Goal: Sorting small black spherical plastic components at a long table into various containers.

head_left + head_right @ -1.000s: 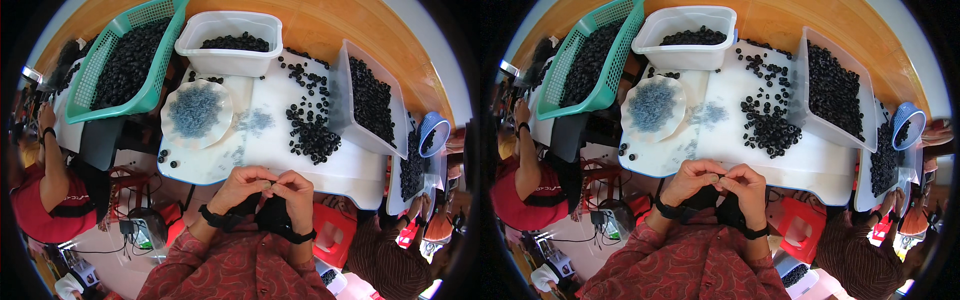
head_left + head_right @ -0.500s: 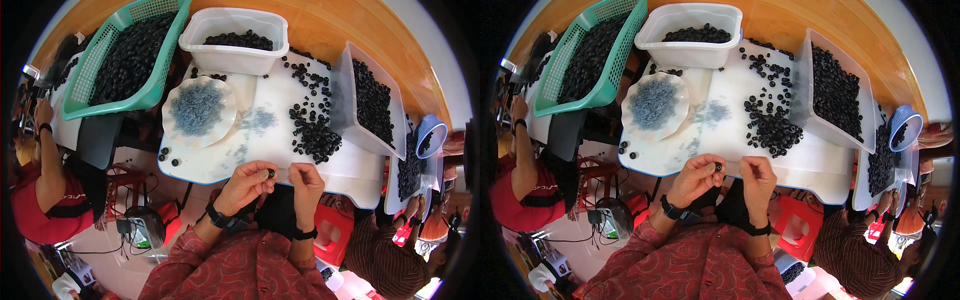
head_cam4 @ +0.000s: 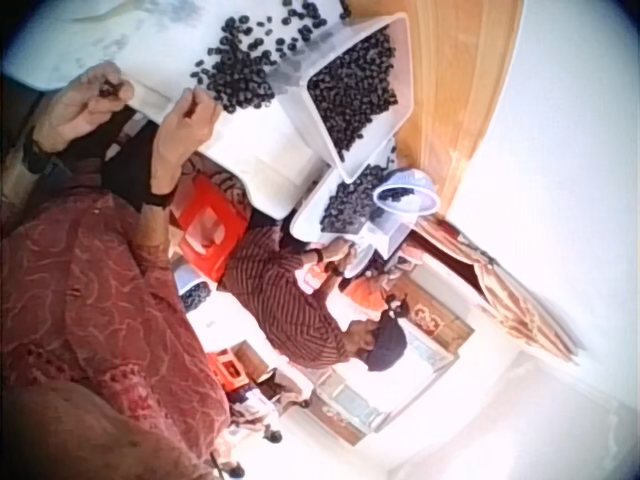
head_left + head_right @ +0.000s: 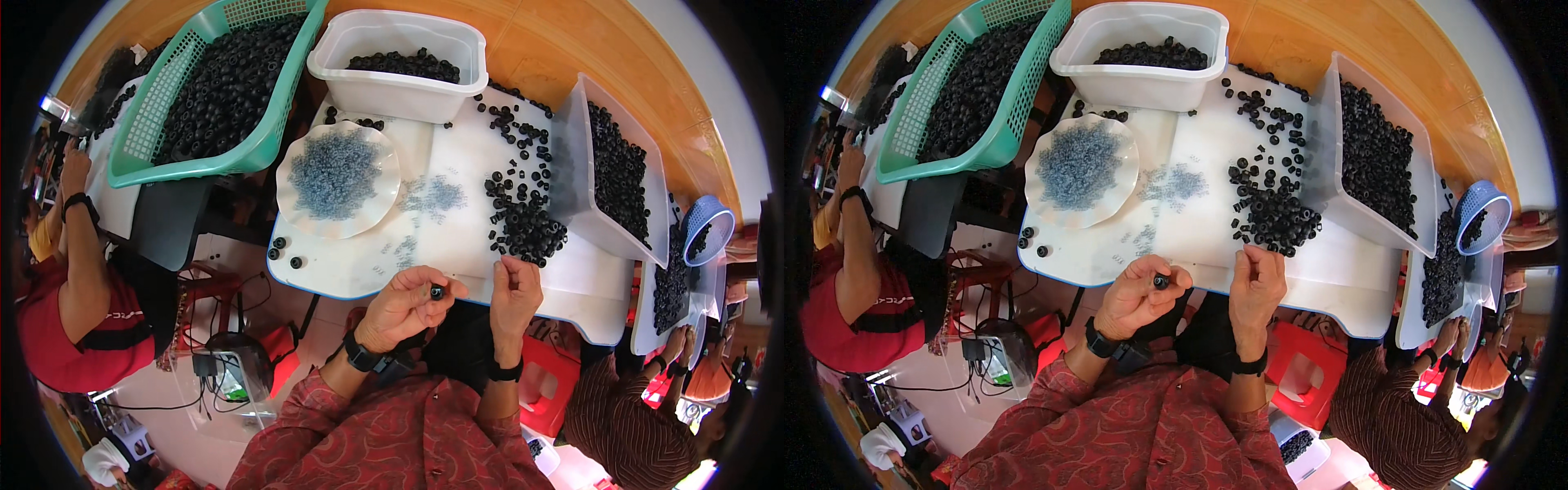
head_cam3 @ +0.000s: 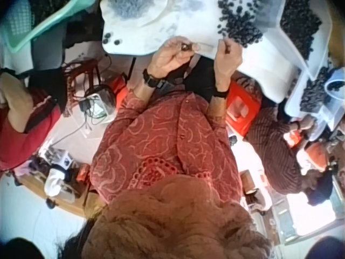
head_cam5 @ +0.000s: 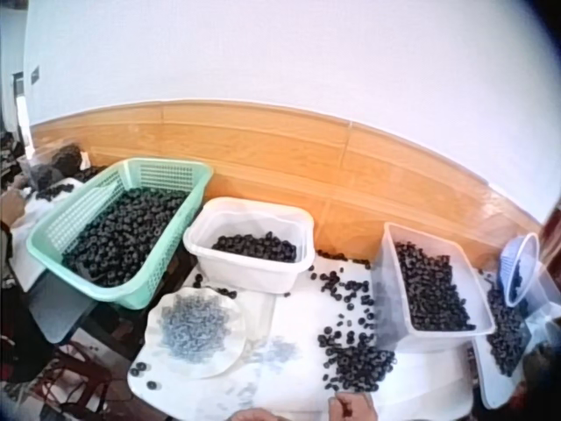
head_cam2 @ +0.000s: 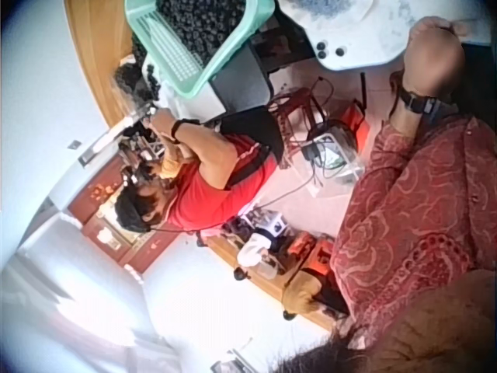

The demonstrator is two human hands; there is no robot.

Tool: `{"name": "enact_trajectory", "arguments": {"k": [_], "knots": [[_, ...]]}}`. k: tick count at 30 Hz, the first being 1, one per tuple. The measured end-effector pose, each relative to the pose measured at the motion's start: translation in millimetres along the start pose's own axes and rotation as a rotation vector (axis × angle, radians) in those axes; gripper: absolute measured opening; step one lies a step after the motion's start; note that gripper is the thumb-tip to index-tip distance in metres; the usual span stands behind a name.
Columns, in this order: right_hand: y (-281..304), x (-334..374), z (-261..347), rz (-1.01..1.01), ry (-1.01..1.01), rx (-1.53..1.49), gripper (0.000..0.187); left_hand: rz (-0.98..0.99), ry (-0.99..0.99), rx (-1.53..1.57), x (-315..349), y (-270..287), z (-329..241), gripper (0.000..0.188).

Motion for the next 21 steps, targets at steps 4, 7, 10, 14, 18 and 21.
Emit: {"name": "enact_trajectory", "arguments": {"k": [4, 7, 10, 14, 18, 21], "knots": [[-0.2, -0.7, -0.7, 0.0, 0.0, -0.001, 0.008, 0.018, 0.002, -0.023, 0.7, -3.9, -0.4, 0.023], [-0.5, -0.3, -2.4, -0.001, -0.011, -0.012, 0.007, 0.035, 0.004, 0.001, 2.4, -5.0, -0.9, 0.022], [0.4, -0.3, -1.0, -0.005, -0.004, 0.0, 0.007, 0.048, -0.011, 0.027, 2.7, -6.7, -1.4, 0.02], [1.7, -1.7, -3.7, -0.036, 0.003, 0.011, 0.006, 0.003, -0.025, -0.006, 4.4, -9.5, -1.1, 0.018], [2.5, -4.3, -0.1, -0.06, 0.018, 0.04, 0.006, -0.12, -0.075, -0.196, 2.8, -8.4, -2.4, 0.018], [2.8, -5.9, -5.3, -0.08, 0.008, 0.057, 0.008, -0.169, -0.092, -0.242, -0.4, -6.6, -1.8, 0.018]]}}
Point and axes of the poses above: each hand's wrist, its own x-axis away from the middle knuckle, its own y-axis out of the back of the hand, z = x × y, the point moved 5 cm from there along -x, towards the middle knuckle, and after that the axes turned 6 degrees about -y, right-handed, at the moved point
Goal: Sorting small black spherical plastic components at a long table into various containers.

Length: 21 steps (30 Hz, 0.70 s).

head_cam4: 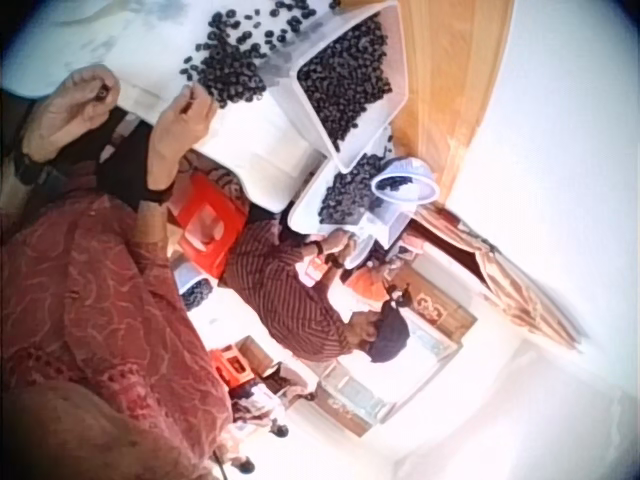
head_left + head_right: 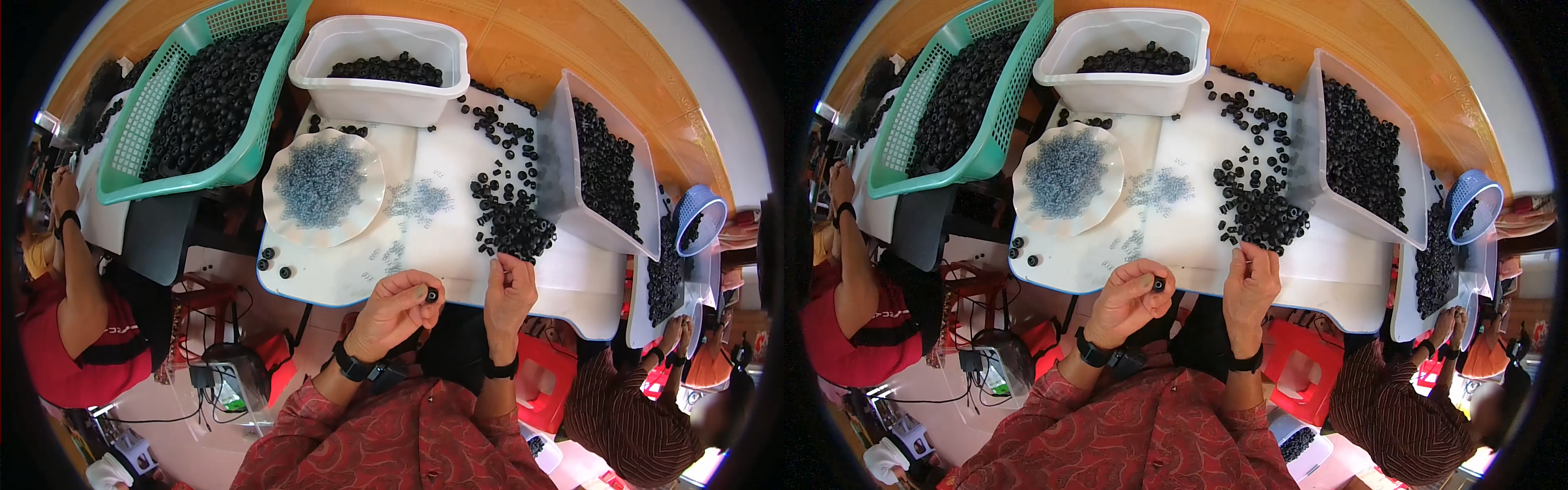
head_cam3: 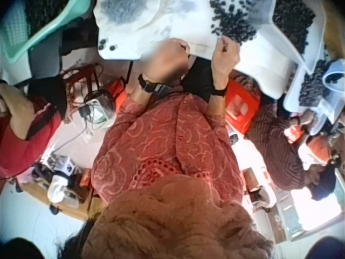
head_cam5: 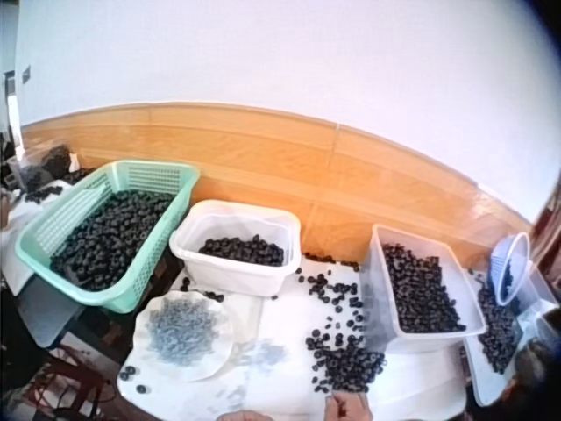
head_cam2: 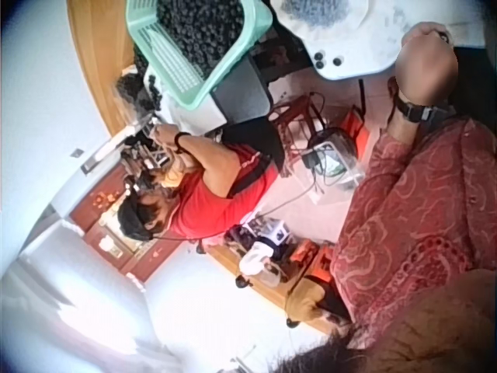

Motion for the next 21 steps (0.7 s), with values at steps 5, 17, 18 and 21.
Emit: {"name": "enact_trajectory", "arguments": {"k": [5, 17, 18, 21], "knots": [[-6, -2, 4, -0.008, 0.041, 0.076, 0.011, -0.105, 0.016, -0.098, 0, 1, 2, 0.019], [-5, 3, 15, 0.071, 0.052, 0.192, 0.013, -0.074, 0.004, -0.052, 1, 9, 4, 0.021], [-3, 6, 14, 0.11, 0.021, 0.183, 0.013, -0.054, 0.002, -0.037, 1, 9, 4, 0.022], [-2, 13, 18, 0.182, 0.039, 0.158, 0.013, -0.099, 0.013, -0.099, 2, 8, 3, 0.019]]}}
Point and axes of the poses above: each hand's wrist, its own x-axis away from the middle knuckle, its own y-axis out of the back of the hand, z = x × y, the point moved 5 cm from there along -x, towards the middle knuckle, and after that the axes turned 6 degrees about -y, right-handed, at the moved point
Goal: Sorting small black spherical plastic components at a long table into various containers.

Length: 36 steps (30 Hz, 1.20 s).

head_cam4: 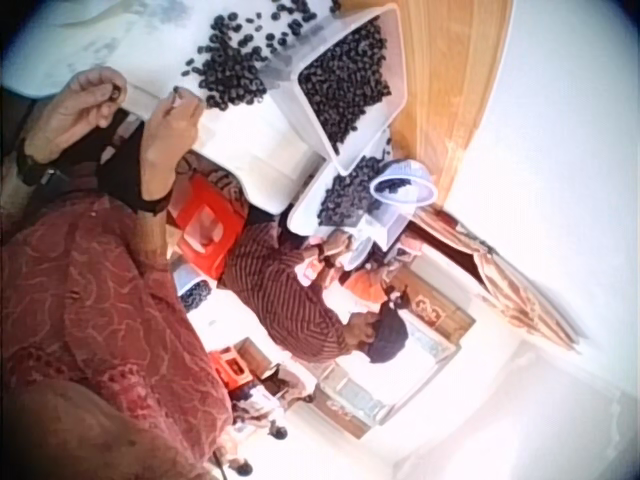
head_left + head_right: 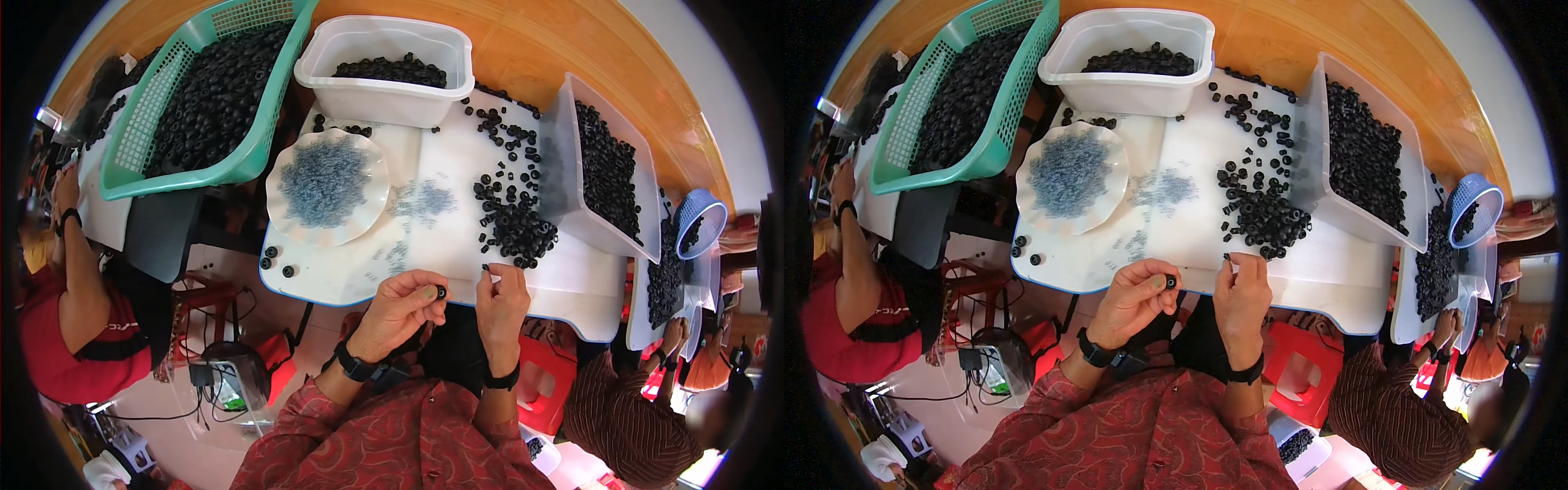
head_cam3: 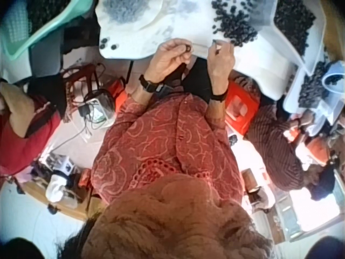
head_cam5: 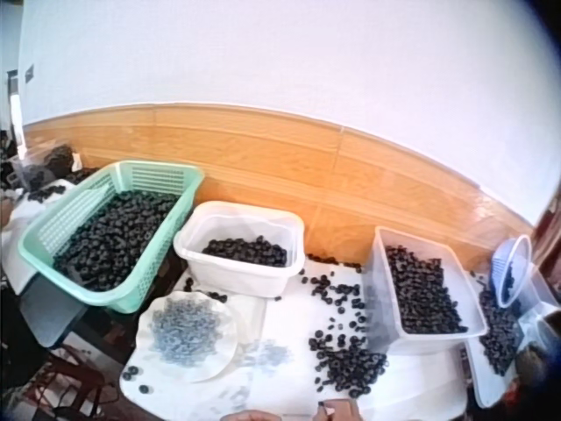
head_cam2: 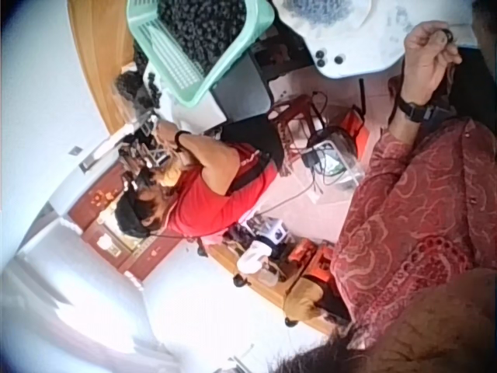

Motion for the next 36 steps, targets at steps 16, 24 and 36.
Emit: {"name": "enact_trajectory", "arguments": {"k": [16, 24, 36], "knots": [[-10, -7, 12, 0.025, 0.075, -0.017, 0.018, -0.007, 0.026, -0.076, 0, 4, 1, 0.022], [-8, -5, -2, 0.092, 0.004, -0.201, 0.013, -0.027, 0.047, -0.017, 0, 4, 0, 0.024], [-8, 15, -8, 0.299, -0.436, -1.097, 0.012, 0.001, 0.042, -0.03, -3, -9, 5, 0.024]]}}
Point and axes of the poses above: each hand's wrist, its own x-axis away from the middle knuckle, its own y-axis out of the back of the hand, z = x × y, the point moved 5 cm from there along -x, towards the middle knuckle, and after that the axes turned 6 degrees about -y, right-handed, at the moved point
